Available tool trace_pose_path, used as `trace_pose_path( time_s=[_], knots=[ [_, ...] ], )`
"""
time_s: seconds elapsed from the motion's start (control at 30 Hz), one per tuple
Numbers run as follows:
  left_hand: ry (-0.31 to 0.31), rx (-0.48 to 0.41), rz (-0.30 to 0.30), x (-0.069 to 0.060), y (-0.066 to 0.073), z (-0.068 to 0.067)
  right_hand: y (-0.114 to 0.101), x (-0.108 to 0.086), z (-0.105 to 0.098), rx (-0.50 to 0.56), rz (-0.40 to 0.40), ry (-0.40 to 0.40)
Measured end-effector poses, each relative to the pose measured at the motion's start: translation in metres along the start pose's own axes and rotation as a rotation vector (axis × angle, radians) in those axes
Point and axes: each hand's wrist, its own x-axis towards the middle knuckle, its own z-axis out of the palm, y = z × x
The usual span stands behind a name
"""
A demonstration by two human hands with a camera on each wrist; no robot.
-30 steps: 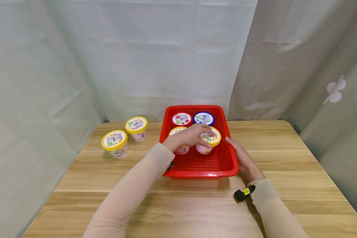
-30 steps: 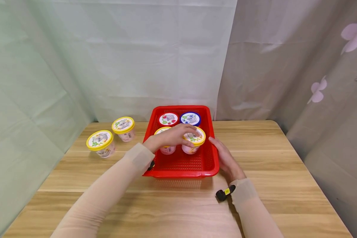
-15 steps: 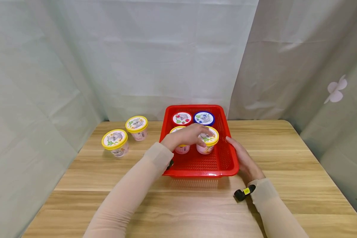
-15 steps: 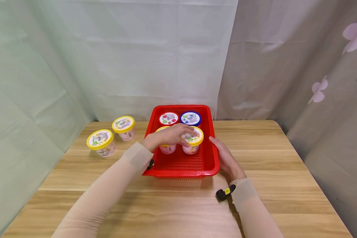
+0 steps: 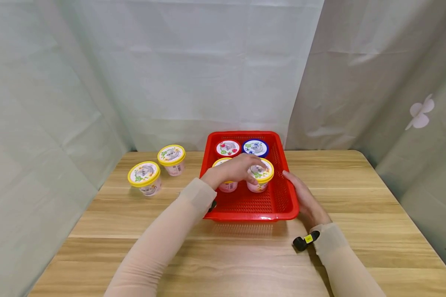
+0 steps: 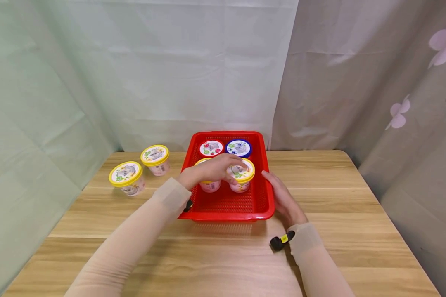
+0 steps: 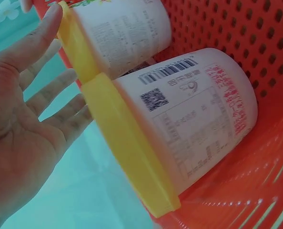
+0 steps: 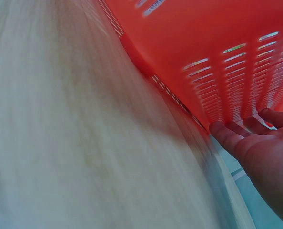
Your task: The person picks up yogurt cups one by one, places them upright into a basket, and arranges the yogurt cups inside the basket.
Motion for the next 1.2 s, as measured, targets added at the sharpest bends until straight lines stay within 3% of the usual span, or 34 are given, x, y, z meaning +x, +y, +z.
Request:
trace_pose_path(
  time_s=[0.3,0.4,0.6,0.9,1.03,1.2],
  knots=[
    [0.098,-0.008,0.103,-0.011,0.004,-0.02,0.0,-0.001,0.001,0.002,0.017,0.022],
    [0.171,-0.052,0.129,-0.019,0.004,-0.03,-0.001,-0.001,0.002,-0.002,0.02,0.018],
    [0.304,-0.189,0.121,-0.041,-0.007,-0.046,0.0,-0.001,0.002,-0.004,0.028,0.023],
    [0.359,-0.294,0.194,-0.056,-0.022,-0.054,-0.001,0.002,-0.001,-0.04,0.046,0.037],
    [0.389,-0.291,0.197,-0.063,-0.03,-0.058,0.001,0.002,-0.001,-0.03,0.046,0.032],
    [0.437,-0.316,0.137,-0.081,-0.042,-0.058,0.002,0.001,0.0,-0.035,0.061,0.022]
  ],
)
